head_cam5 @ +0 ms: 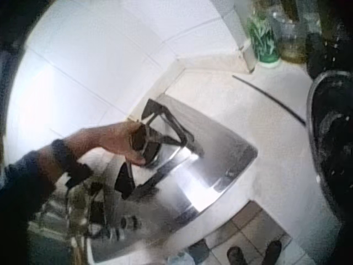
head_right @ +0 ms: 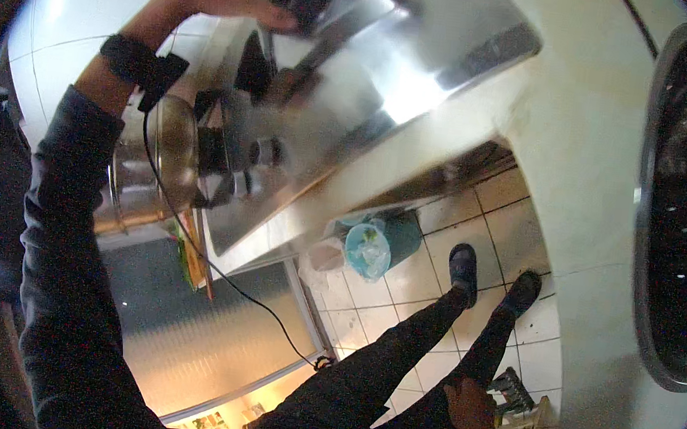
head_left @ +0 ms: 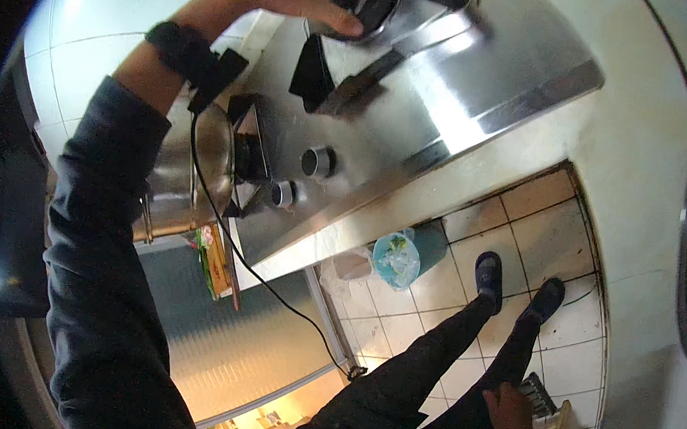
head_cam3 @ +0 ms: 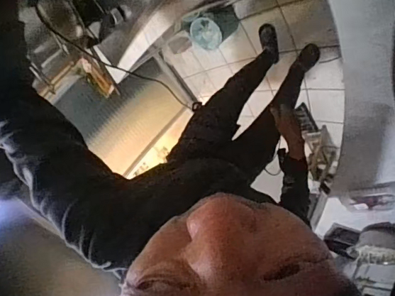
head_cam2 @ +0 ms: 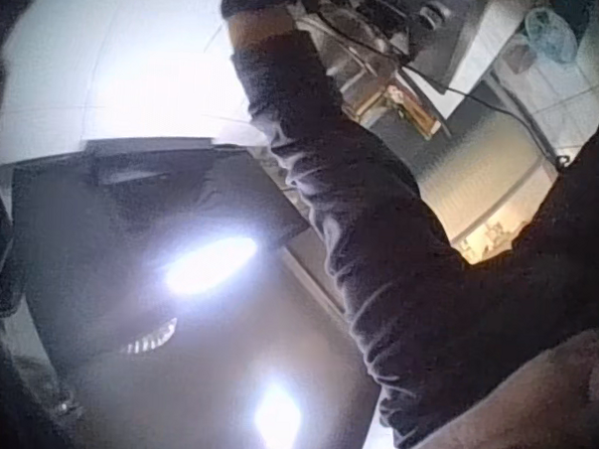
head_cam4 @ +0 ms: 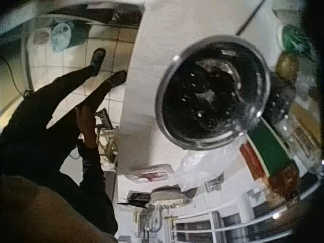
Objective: The person removes the burner grate and cap from a gas stove, inspects the components, and reassembles them. They handle the metal grate and burner cap by hand, placing them back onto the stove burner.
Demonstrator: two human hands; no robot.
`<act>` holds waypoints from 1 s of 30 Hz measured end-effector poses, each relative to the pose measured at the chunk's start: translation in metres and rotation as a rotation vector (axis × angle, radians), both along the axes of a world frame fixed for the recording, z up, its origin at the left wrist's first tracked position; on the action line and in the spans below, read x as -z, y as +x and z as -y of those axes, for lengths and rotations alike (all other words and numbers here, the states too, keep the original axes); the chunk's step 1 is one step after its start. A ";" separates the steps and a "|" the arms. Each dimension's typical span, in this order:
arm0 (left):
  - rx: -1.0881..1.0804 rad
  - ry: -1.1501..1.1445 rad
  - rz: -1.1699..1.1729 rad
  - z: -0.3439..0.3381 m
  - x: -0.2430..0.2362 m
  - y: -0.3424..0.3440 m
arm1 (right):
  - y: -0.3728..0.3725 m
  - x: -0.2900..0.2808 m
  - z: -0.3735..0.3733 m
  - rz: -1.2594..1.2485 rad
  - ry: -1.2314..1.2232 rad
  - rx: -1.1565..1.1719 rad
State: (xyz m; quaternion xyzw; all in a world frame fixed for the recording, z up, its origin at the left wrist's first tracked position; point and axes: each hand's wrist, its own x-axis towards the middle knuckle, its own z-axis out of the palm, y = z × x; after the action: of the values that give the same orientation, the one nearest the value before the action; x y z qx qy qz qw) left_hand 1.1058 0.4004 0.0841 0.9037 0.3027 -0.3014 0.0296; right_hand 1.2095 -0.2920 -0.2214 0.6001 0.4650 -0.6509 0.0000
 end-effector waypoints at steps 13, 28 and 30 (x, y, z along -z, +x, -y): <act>-0.202 -0.081 -0.080 0.022 0.005 0.012 | -0.080 0.108 0.148 -0.145 -0.149 -0.298; -0.137 0.023 -0.114 0.012 0.007 0.005 | -0.106 0.115 0.137 -0.282 -0.172 -0.394; -0.090 0.022 -0.145 0.008 0.006 0.006 | -0.115 0.117 0.143 -0.263 -0.205 -0.316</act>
State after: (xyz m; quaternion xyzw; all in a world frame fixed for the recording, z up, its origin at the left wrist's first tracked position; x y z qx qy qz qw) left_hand 1.1123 0.3923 0.0781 0.8654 0.3475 -0.3609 0.0111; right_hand 1.0943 -0.4351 -0.3386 0.4266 0.4807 -0.7593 0.1022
